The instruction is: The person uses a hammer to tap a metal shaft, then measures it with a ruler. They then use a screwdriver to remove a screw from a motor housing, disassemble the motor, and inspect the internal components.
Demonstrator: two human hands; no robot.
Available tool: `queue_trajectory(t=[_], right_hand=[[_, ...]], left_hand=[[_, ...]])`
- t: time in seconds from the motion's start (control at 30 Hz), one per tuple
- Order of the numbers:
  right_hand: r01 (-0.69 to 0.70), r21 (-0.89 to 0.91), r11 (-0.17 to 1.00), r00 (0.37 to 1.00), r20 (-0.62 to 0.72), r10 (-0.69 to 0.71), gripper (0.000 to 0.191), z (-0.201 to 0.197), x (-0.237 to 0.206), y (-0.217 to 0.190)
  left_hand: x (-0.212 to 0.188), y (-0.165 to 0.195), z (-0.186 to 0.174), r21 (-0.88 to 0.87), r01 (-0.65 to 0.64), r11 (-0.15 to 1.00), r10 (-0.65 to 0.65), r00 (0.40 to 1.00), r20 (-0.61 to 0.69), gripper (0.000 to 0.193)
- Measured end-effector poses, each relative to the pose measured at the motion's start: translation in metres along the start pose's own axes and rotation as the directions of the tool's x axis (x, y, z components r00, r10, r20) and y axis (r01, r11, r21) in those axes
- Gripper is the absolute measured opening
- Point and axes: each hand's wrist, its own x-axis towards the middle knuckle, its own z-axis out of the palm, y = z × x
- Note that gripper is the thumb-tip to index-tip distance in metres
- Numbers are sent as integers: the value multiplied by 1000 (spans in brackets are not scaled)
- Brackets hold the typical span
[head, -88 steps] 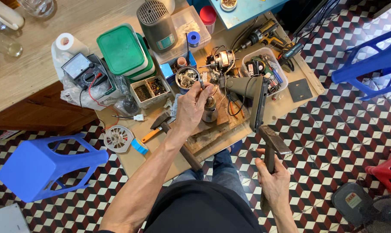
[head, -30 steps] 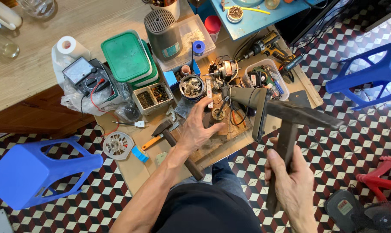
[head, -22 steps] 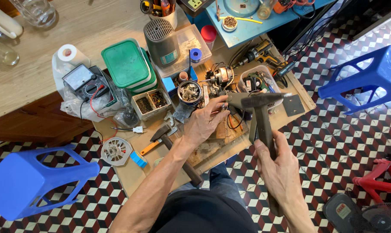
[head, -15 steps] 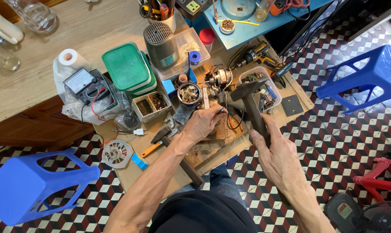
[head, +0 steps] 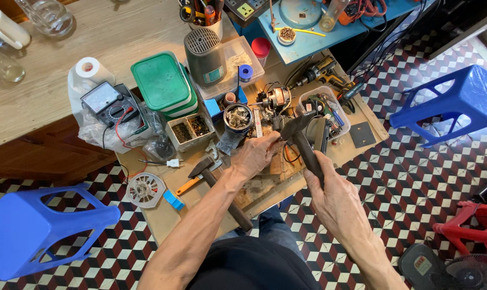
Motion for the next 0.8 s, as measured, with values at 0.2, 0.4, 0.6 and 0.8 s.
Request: queue_trajectory(t=[0.2, 0.4, 0.6, 0.8], right_hand=[[62, 24, 998, 990, -125, -58, 52, 0, -7, -6], [52, -54, 997, 998, -20, -53, 48, 2, 2, -8], [91, 132, 987, 978, -201, -63, 54, -34, -25, -17], [564, 5, 826, 665, -595, -451, 38, 1, -11, -7]], left_hand=[[0, 3, 1, -48, -5, 999, 3, 999, -41, 15], [0, 4, 0, 10, 18, 1000, -18, 999, -33, 14], [3, 1, 0, -34, -1, 999, 0, 1000, -13, 15], [5, -1, 3, -22, -15, 1000, 14, 999, -41, 16]])
